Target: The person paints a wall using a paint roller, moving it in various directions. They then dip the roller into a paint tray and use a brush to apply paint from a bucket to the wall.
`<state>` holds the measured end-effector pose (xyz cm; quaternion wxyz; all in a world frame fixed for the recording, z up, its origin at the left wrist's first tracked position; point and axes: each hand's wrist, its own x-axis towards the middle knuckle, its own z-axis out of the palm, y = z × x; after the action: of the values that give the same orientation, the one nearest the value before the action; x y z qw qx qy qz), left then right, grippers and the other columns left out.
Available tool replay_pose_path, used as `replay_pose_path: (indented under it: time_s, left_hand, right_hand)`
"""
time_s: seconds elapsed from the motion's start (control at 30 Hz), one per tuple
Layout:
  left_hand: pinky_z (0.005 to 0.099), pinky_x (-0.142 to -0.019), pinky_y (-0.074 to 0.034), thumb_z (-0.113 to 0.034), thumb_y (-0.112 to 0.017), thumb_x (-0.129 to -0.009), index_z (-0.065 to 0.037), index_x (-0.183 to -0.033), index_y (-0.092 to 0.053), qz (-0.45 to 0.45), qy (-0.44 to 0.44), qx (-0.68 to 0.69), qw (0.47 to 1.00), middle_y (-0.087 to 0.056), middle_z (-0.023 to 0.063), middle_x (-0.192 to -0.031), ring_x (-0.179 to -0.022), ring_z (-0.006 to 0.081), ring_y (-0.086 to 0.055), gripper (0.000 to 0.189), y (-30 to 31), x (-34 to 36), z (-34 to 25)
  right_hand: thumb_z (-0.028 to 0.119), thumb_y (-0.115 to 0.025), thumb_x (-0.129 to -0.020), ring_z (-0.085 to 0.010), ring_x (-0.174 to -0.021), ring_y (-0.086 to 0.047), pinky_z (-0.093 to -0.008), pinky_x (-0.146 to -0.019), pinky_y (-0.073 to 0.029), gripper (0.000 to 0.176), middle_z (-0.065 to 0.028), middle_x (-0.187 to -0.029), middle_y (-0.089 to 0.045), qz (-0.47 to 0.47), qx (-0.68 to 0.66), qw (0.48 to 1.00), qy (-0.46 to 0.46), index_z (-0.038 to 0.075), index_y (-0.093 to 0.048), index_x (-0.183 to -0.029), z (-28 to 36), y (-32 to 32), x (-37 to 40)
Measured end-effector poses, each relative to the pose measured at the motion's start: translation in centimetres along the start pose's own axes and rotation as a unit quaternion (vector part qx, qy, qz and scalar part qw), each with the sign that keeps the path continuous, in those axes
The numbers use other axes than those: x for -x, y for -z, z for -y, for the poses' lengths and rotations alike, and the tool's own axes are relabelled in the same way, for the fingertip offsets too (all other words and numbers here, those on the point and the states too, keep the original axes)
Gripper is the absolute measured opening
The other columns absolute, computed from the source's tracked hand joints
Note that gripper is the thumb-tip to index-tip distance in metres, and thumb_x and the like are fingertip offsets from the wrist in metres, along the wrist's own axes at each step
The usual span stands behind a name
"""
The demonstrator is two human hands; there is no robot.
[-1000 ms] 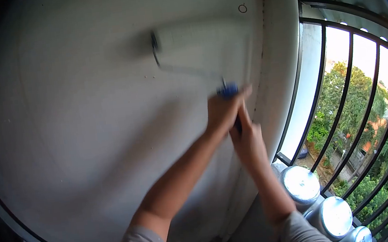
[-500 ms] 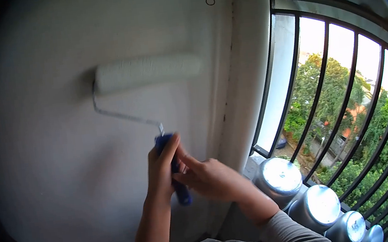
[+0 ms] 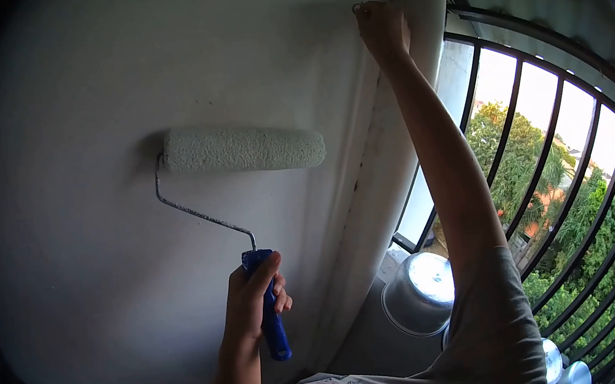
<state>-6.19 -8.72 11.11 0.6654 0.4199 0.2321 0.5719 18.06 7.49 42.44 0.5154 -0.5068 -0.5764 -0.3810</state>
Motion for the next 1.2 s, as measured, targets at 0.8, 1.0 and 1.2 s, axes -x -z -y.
replay_pose_path:
  time_s: [0.8, 1.0, 1.2]
  left_hand:
    - [0.0293, -0.043, -0.040, -0.031, -0.066, -0.086, -0.006, -0.069, -0.051, 0.032, 0.032, 0.061, 0.997, -0.048, 0.0015, -0.057, -0.037, 0.0113, -0.046, 0.033, 0.6, -0.6, 0.5]
    - [0.0294, -0.043, -0.040, -0.030, -0.066, -0.086, -0.006, -0.070, -0.052, 0.031, 0.032, 0.072, 0.996, -0.048, 0.0016, -0.057, -0.037, 0.0114, -0.046, 0.032, 0.4, -0.6, 0.6]
    - [0.0293, -0.042, -0.040, -0.030, -0.066, -0.085, -0.006, -0.070, -0.052, 0.015, 0.022, 0.051, 0.998, -0.048, 0.0015, -0.056, -0.036, 0.0115, -0.046, 0.032, 0.4, -0.6, 0.8]
  right_hand:
    - [0.036, -0.061, -0.081, -0.0332, -0.083, -0.065, -0.0417, -0.074, -0.052, 0.032, -0.0163, -0.086, -0.067, -0.027, 0.049, 0.995, 0.088, 0.004, -0.068, -0.086, -3.5, -3.9, -3.4]
    - [0.034, -0.063, -0.082, -0.0367, -0.082, -0.065, -0.0443, -0.073, -0.052, 0.037, -0.0219, -0.082, -0.065, -0.083, 0.053, 0.988, 0.122, -0.003, -0.064, -0.081, -4.0, -4.4, -2.8]
    - [0.031, -0.061, -0.084, -0.0389, -0.084, -0.064, -0.0452, -0.073, -0.053, 0.034, -0.0234, -0.088, -0.064, -0.074, 0.123, 0.984, 0.102, -0.002, -0.063, -0.084, -3.1, -1.8, -4.4]
